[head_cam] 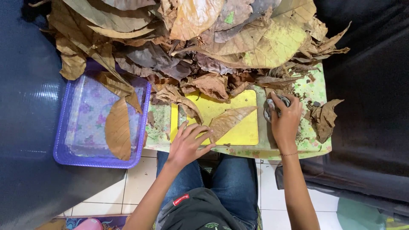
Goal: Cleaning and flattening dried leaves by rubbing them with a stone on a board.
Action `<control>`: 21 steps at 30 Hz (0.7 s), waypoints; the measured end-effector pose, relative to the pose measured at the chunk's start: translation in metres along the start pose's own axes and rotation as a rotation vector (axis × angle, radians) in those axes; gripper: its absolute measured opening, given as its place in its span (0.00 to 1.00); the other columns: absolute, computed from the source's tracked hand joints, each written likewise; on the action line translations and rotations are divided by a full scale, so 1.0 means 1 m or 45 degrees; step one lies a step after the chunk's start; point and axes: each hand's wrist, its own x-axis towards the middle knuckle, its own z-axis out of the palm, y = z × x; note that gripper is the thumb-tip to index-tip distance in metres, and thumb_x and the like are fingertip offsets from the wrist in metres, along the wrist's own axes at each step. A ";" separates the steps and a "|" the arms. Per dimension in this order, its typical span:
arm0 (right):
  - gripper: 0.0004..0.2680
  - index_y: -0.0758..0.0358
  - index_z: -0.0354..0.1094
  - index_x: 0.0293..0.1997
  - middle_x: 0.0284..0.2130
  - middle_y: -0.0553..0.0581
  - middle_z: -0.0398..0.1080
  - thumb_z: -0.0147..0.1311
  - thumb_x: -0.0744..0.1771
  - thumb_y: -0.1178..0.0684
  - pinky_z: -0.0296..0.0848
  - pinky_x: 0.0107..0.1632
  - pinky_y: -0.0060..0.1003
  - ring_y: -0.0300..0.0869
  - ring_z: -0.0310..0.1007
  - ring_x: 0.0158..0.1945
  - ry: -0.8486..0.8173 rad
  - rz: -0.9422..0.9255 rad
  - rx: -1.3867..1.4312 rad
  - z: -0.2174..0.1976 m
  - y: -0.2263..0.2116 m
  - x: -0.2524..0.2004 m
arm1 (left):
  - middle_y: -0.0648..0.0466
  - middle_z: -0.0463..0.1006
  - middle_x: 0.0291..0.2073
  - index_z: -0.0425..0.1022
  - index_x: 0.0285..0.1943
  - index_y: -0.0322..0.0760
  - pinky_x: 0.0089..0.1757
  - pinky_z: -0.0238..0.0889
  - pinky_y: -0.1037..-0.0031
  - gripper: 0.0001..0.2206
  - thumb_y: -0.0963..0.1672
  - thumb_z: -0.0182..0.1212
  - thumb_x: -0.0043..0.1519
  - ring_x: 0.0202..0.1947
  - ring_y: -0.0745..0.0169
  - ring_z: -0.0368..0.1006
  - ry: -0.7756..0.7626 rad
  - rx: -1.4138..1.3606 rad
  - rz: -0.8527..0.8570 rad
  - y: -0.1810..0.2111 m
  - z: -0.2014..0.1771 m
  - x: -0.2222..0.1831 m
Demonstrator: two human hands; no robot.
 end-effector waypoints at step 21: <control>0.23 0.46 0.72 0.61 0.55 0.51 0.71 0.68 0.59 0.43 0.67 0.63 0.47 0.46 0.71 0.57 -0.254 -0.751 0.059 0.017 0.012 -0.078 | 0.72 0.81 0.34 0.83 0.40 0.56 0.63 0.54 0.54 0.02 0.48 0.68 0.61 0.45 0.68 0.74 0.093 -0.293 -0.238 0.017 0.000 -0.017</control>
